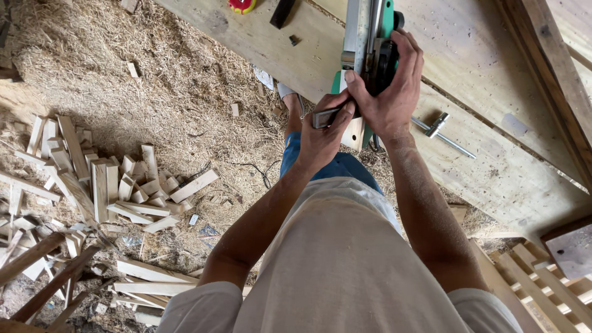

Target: The person holds and adjusts an electric planer on a wooden workbench, using a tool to turn a component and checking its alignment.

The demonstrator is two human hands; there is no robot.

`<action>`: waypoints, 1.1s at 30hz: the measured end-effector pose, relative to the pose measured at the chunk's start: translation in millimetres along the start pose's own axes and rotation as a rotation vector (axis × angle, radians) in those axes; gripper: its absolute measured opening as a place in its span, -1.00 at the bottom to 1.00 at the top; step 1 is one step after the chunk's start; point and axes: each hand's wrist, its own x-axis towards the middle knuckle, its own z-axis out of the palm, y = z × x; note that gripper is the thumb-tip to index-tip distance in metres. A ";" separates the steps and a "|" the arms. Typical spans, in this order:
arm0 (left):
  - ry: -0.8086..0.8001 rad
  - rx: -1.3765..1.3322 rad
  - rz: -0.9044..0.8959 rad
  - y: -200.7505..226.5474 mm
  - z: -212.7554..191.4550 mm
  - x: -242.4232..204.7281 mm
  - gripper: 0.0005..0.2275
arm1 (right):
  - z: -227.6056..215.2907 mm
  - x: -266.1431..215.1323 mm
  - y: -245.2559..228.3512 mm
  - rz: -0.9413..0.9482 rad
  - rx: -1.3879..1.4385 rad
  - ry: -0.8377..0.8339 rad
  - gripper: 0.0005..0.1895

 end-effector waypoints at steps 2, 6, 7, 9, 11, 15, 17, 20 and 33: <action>-0.006 0.023 -0.006 2.6 -0.8 0.0 -0.75 | 0.1 0.1 -1.6 0.002 0.011 0.006 -0.14; -0.035 0.024 -0.007 5.9 -1.8 4.0 -0.76 | -0.5 4.0 -2.7 0.004 0.005 0.014 -0.17; -0.039 0.009 -0.013 5.7 -1.8 3.5 -0.77 | -1.1 3.1 -3.0 0.003 -0.004 0.016 -0.18; -0.032 0.016 -0.019 4.9 -2.0 2.3 -0.76 | -1.7 2.0 -3.8 0.004 0.013 0.020 -0.20; -0.029 0.013 -0.023 3.7 -2.5 2.3 -0.76 | -2.0 2.7 -4.7 0.015 0.023 0.020 -0.22; -0.031 0.027 -0.024 -0.7 -5.5 3.6 -0.77 | -1.2 7.1 -4.4 0.023 0.026 0.026 -0.25; -0.028 0.027 -0.030 -4.1 -6.9 2.6 -0.78 | -1.1 5.3 -3.6 0.010 0.019 0.038 -0.27; -0.025 -0.011 -0.043 -8.5 -7.5 1.8 -0.79 | -0.8 2.2 -2.5 0.005 0.001 0.048 -0.29; 0.012 0.032 0.024 1.9 -1.8 6.8 -0.74 | 3.0 7.8 -3.3 -0.109 0.008 0.115 -0.65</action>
